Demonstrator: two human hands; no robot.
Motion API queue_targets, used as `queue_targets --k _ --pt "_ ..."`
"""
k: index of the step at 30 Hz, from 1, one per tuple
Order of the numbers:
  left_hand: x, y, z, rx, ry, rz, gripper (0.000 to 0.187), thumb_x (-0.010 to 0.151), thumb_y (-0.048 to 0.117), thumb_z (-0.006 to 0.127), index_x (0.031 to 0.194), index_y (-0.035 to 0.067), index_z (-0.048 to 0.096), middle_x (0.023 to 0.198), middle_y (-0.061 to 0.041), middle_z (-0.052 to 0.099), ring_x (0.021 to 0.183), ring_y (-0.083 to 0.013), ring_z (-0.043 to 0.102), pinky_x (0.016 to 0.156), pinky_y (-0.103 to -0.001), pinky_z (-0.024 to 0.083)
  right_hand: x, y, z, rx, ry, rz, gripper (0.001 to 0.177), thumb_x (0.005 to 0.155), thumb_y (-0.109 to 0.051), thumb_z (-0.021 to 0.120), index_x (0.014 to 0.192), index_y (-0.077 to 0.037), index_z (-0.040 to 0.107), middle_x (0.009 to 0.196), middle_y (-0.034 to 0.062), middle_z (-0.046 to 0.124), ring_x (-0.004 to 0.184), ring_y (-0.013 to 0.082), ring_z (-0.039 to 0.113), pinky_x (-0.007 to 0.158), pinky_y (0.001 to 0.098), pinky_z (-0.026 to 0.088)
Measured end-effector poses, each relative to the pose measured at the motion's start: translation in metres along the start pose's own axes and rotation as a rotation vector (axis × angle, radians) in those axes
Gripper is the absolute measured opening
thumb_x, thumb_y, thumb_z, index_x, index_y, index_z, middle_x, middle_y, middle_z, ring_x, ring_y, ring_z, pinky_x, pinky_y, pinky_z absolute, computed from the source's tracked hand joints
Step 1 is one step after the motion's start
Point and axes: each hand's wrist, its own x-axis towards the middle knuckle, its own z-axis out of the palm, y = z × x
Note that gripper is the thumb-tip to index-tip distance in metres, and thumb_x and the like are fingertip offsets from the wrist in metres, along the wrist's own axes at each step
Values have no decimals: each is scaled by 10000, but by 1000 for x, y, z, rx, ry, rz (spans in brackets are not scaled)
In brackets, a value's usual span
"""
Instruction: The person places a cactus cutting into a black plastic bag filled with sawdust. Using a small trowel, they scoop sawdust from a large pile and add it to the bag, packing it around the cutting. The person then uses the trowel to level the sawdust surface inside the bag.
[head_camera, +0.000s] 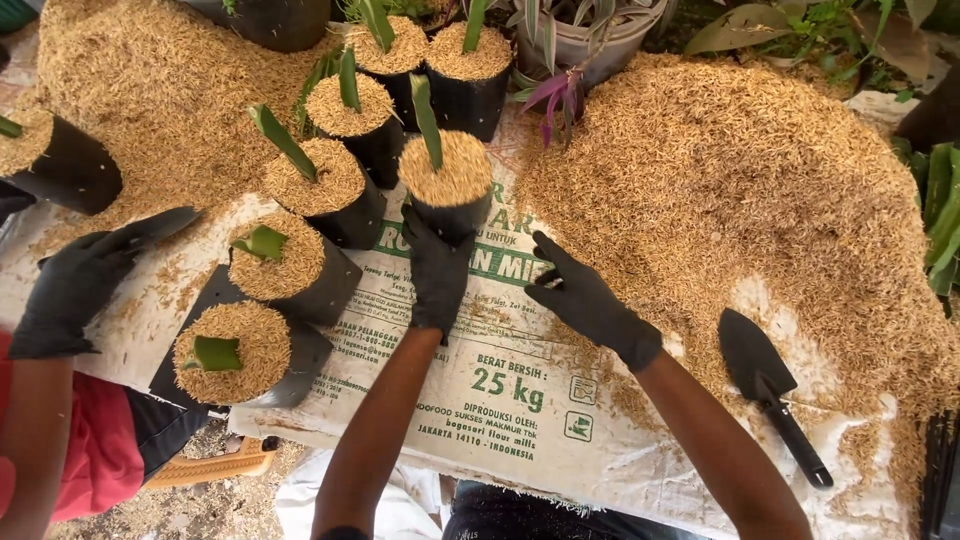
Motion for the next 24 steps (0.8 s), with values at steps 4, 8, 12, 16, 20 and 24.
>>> queue_targets --k 4,8,12,16,20,24 --pt "35 -6 21 139 89 1 1093 898 407 830 1603 3 99 1506 -269 324 1189 -434 669 850 -620 662 -45 -13 -26 46 7 75 805 905 -88 709 1619 -220 362 1510 181 534 1186 297 650 996 432 550" --pt "58 -12 37 117 210 25 1060 910 354 835 1579 -56 121 1480 -307 332 1171 -463 666 845 -650 659 -94 -21 -50 -113 5 99 772 907 -207 733 1597 -219 388 1493 153 580 1238 353 659 1036 485 537" --pt "78 -27 54 140 383 148 1077 820 365 925 1537 -63 246 1409 -282 453 1197 -498 594 882 -575 584 -142 37 -62 -77 42 -33 730 875 -265 719 1542 -229 426 1472 6 646 1091 160 726 934 340 601" --pt "93 -41 65 301 392 100 1149 838 559 868 1563 -48 214 1470 -295 419 1189 -509 597 863 -595 564 -194 56 -66 -26 148 -6 727 830 -155 764 1508 -181 503 1410 14 710 1115 148 763 975 309 598" --pt "88 -30 62 241 423 110 1117 820 544 897 1542 -25 262 1457 -312 431 1153 -532 616 851 -620 560 -239 72 -70 171 368 248 717 795 -5 740 1479 -147 576 1357 48 765 1080 189 778 990 340 593" --pt "72 -24 64 83 546 127 1139 739 482 980 1513 1 297 1373 -267 481 1141 -449 635 884 -535 595 -269 76 -71 40 705 257 553 851 58 662 1384 -88 647 1262 90 760 1088 221 729 1000 360 556"
